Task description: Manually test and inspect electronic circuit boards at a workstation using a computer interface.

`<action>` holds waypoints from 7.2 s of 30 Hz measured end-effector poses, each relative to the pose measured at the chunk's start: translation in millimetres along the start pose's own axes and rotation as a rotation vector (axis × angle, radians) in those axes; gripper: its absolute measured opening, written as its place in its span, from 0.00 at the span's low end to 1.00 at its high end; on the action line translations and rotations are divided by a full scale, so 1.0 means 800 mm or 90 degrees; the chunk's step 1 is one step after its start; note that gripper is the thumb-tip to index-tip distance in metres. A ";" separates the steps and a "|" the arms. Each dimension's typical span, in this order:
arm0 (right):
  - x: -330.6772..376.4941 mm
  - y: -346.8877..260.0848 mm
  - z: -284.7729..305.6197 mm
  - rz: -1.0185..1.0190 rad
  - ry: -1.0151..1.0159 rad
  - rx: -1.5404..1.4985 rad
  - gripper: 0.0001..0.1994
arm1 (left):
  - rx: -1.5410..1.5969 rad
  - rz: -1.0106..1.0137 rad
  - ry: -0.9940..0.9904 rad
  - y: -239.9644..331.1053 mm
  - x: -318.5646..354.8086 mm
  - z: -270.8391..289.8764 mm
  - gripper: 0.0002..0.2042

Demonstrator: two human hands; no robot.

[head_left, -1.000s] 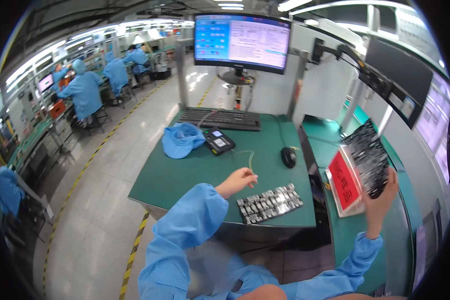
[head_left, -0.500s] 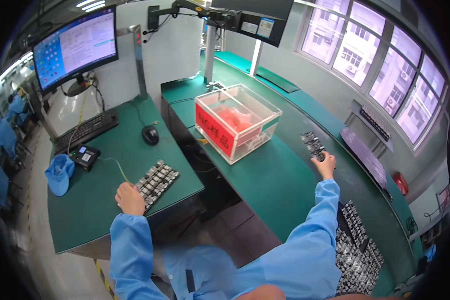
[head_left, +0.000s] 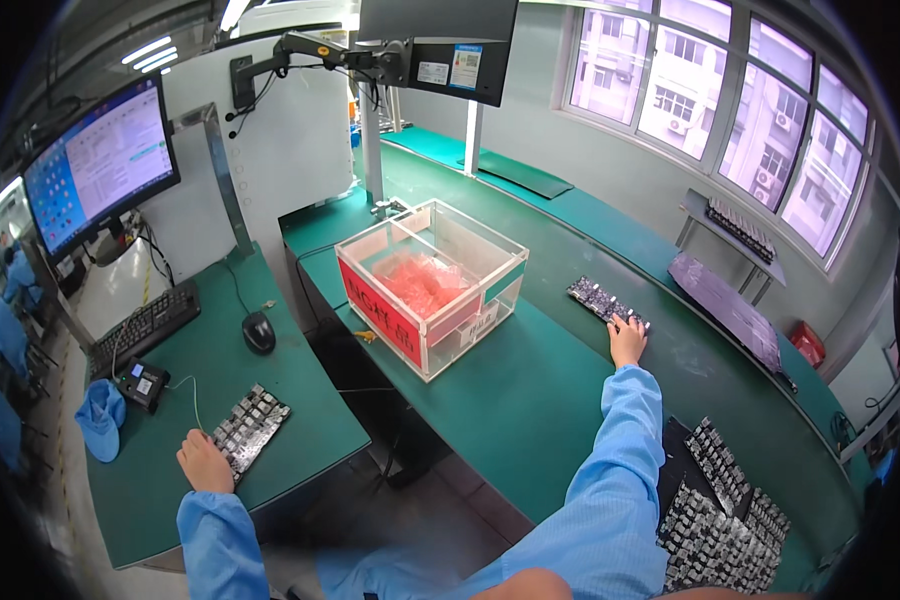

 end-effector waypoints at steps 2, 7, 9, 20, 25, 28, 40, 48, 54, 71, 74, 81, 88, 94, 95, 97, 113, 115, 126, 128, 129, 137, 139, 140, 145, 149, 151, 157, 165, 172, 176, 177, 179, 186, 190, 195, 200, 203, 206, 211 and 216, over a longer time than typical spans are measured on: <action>-0.009 -0.006 -0.008 -0.011 0.002 0.011 0.16 | 0.006 -0.001 0.000 -0.011 -0.008 -0.003 0.05; -0.029 -0.015 -0.025 -0.065 0.009 0.038 0.16 | 0.015 -0.020 0.003 -0.025 -0.019 -0.003 0.04; -0.036 -0.017 -0.024 -0.060 0.006 0.047 0.16 | 0.010 -0.030 -0.010 -0.029 -0.017 -0.001 0.04; -0.048 -0.007 -0.043 -0.084 0.015 0.046 0.16 | 0.044 -0.003 -0.060 -0.030 -0.041 -0.009 0.04; -0.055 -0.051 -0.027 0.009 0.008 0.234 0.14 | 0.041 -0.010 -0.038 -0.051 -0.023 -0.009 0.02; -0.036 -0.073 0.027 -0.051 0.071 0.097 0.11 | 0.130 0.029 0.005 -0.037 -0.022 0.017 0.04; -0.052 -0.171 0.056 0.348 0.620 -0.155 0.16 | 0.021 -0.013 0.043 -0.027 -0.027 -0.021 0.05; 0.283 -0.623 0.174 1.014 -0.088 -0.455 0.33 | 0.092 0.002 0.018 -0.046 -0.031 -0.020 0.07; 0.373 -0.768 0.099 1.106 -0.102 -0.456 0.39 | 0.254 0.059 0.015 -0.084 -0.045 -0.009 0.06; 0.344 -0.812 0.059 0.772 0.078 -0.591 0.09 | 0.742 0.168 -0.254 -0.194 -0.090 -0.046 0.09; 0.338 -0.810 0.054 0.703 0.099 -0.580 0.07 | 0.627 0.181 -0.222 -0.193 -0.084 -0.040 0.08; 0.342 -0.815 0.050 0.673 0.119 -0.563 0.06 | 0.551 0.167 -0.189 -0.200 -0.074 -0.037 0.08; 0.346 -0.815 0.055 0.696 0.138 -0.527 0.05 | 0.519 0.165 -0.174 -0.197 -0.072 -0.034 0.08; 0.347 -0.813 0.054 0.714 0.148 -0.516 0.02 | 0.501 0.158 -0.142 -0.194 -0.069 -0.033 0.08; 0.345 -0.812 0.053 0.714 0.146 -0.513 0.02 | 0.505 0.158 -0.143 -0.192 -0.070 -0.030 0.08; 0.346 -0.813 0.054 0.715 0.144 -0.512 0.02 | 0.509 0.159 -0.144 -0.192 -0.070 -0.026 0.09; 0.330 -0.810 0.059 0.586 0.199 -0.619 0.07 | 0.489 0.144 -0.140 -0.194 -0.075 -0.029 0.09; 0.319 -0.808 0.058 0.526 0.262 -0.616 0.09 | 0.496 0.139 -0.150 -0.194 -0.074 -0.031 0.09; 0.274 -0.839 0.015 0.563 0.194 -0.421 0.18 | 0.456 0.066 -0.153 -0.194 -0.061 -0.024 0.09; 0.264 -0.844 0.007 0.567 0.179 -0.419 0.17 | 0.450 0.064 -0.156 -0.193 -0.063 -0.022 0.09; 0.260 -0.847 0.002 0.583 0.168 -0.419 0.17 | 0.446 0.061 -0.162 -0.192 -0.064 -0.022 0.09; 0.254 -0.848 -0.011 0.528 0.187 -0.361 0.19 | 0.456 0.082 -0.197 -0.195 -0.068 -0.031 0.08; 0.253 -0.847 -0.016 0.502 0.121 -0.376 0.19 | 0.468 0.086 -0.197 -0.198 -0.065 -0.032 0.08; 0.251 -0.847 -0.017 0.504 0.123 -0.376 0.19 | 0.470 0.087 -0.195 -0.198 -0.065 -0.031 0.08; 0.245 -0.847 -0.030 0.478 0.020 -0.336 0.17 | 0.519 0.106 -0.207 -0.195 -0.068 -0.029 0.09; 0.249 -0.851 -0.023 0.480 0.043 -0.312 0.18 | 0.550 0.139 -0.201 -0.197 -0.071 -0.031 0.14; 0.253 -0.850 -0.011 0.476 0.127 -0.301 0.20 | 0.551 0.145 -0.198 -0.195 -0.070 -0.033 0.15; 0.273 -0.854 0.012 0.498 0.167 -0.377 0.23 | 0.553 0.156 -0.176 -0.197 -0.068 -0.037 0.18; 0.281 -0.831 0.022 0.625 0.187 -0.467 0.23 | 0.558 0.178 -0.194 -0.191 -0.068 -0.030 0.19; 0.308 -0.719 0.080 0.821 0.160 -0.490 0.25 | 0.554 0.153 -0.175 -0.194 -0.067 -0.036 0.18; 0.316 -0.600 0.131 0.965 0.224 -0.303 0.22 | 0.543 0.142 -0.164 -0.196 -0.068 -0.037 0.17; 0.310 -0.564 0.149 0.860 0.206 -0.296 0.22 | 0.540 0.148 -0.153 -0.199 -0.066 -0.040 0.16; 0.292 -0.479 0.175 0.549 0.215 -0.291 0.22 | 0.530 0.150 -0.134 -0.200 -0.067 -0.045 0.15; 0.328 -0.163 0.220 0.014 0.175 0.294 0.26 | 0.527 0.141 -0.114 -0.200 -0.066 -0.039 0.15; 0.386 -0.103 0.214 -0.036 0.141 0.337 0.24 | 0.537 0.128 -0.109 -0.190 -0.067 -0.043 0.16; 0.396 -0.198 0.169 0.086 0.190 0.112 0.22 | 0.558 0.117 -0.130 -0.177 -0.070 -0.047 0.15; 0.377 -0.435 0.131 0.401 0.209 -0.229 0.22 | 0.546 0.134 -0.135 -0.198 -0.063 -0.044 0.15; 0.386 -0.558 0.146 0.543 0.100 -0.359 0.22 | 0.544 0.139 -0.145 -0.201 -0.065 -0.046 0.15; 0.372 -0.627 0.116 0.592 0.033 -0.392 0.20 | 0.525 0.128 -0.154 -0.195 -0.066 -0.044 0.15; 0.325 -0.686 0.062 0.619 0.066 -0.278 0.17 | 0.514 0.141 -0.173 -0.192 -0.065 -0.032 0.15; 0.282 -0.719 0.039 0.587 0.081 -0.234 0.16 | 0.512 0.146 -0.176 -0.189 -0.063 -0.033 0.15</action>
Point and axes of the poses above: each hand's wrist, its own x-axis away from the middle knuckle, its own z-axis out of the back of the hand, y = z × x, the point moved 2 cm from there along -x, towards the middle knuckle, and after that the axes turned 12 degrees about z, right-handed, at the moved point
